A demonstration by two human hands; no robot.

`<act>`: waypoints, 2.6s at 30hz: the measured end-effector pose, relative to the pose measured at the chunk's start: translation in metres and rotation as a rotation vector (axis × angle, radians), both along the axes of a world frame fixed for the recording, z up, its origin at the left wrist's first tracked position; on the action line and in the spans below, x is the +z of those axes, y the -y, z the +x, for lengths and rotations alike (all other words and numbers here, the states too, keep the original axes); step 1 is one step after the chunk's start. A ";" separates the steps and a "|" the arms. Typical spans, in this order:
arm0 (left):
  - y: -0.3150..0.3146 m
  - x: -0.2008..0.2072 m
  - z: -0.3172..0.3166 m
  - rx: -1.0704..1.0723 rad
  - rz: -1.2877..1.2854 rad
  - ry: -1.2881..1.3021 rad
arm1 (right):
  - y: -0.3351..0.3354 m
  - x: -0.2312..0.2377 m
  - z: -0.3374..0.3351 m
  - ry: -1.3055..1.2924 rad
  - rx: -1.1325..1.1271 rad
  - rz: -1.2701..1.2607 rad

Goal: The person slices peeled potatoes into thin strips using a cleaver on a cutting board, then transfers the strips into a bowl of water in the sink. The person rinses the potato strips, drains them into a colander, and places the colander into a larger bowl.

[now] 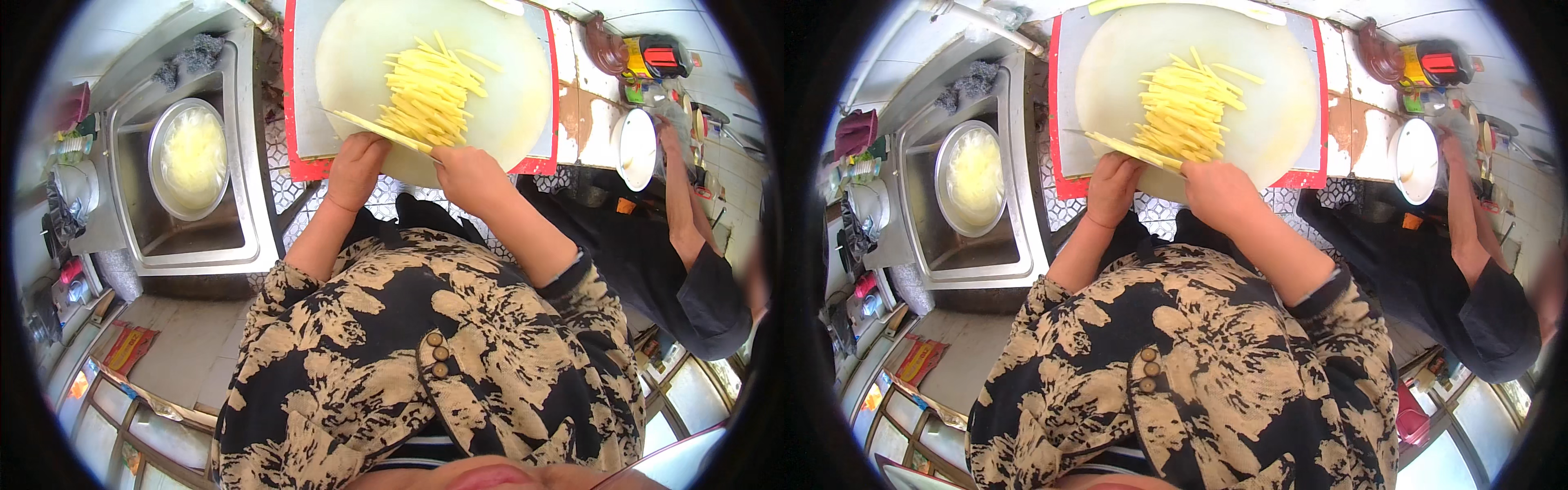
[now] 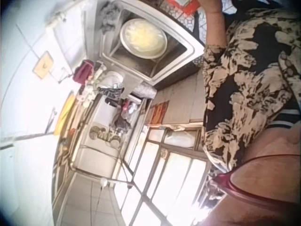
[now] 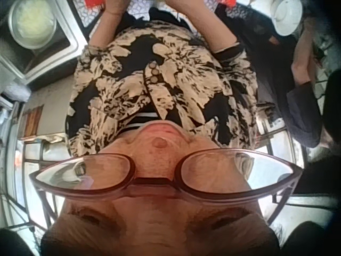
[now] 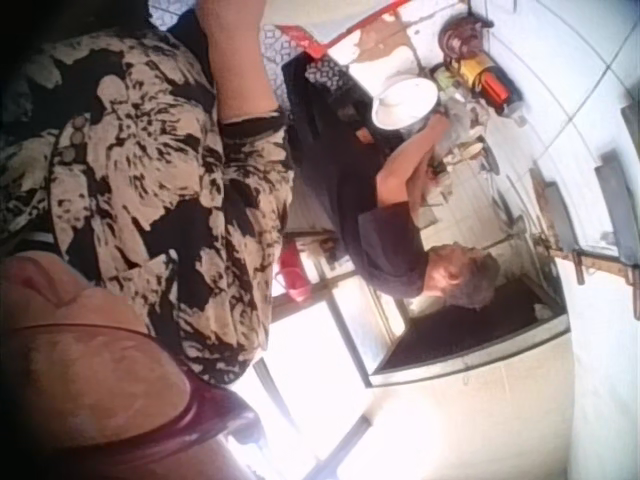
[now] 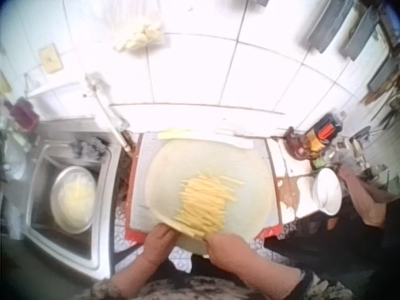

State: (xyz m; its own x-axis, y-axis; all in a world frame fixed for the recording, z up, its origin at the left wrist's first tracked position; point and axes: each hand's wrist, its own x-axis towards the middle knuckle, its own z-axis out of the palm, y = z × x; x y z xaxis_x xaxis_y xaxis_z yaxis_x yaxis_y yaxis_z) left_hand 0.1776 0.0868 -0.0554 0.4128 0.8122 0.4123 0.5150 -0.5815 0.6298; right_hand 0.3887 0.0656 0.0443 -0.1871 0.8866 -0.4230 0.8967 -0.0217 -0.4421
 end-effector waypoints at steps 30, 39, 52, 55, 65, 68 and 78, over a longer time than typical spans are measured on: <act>-0.057 0.030 0.009 0.328 -0.276 0.342 | 0.010 0.067 0.081 0.039 -0.014 0.401; -0.094 0.080 0.112 -0.391 -0.071 0.214 | 0.011 0.073 0.086 0.262 0.121 0.437; -0.118 0.023 0.108 -0.247 -0.089 0.069 | 0.046 0.090 0.084 0.210 0.312 0.418; -0.134 0.013 0.089 -0.160 -0.035 0.078 | 0.062 0.098 0.100 0.173 0.170 0.349; -0.017 0.025 -0.004 0.341 -0.650 0.159 | 0.062 0.002 0.137 -0.902 -0.912 -0.012; 0.015 0.033 0.006 0.412 -1.081 0.372 | 0.041 -0.025 0.155 -1.026 -1.017 -0.076; -0.024 0.040 0.064 0.557 -1.002 0.551 | -0.011 -0.037 0.132 -0.965 -0.904 -0.300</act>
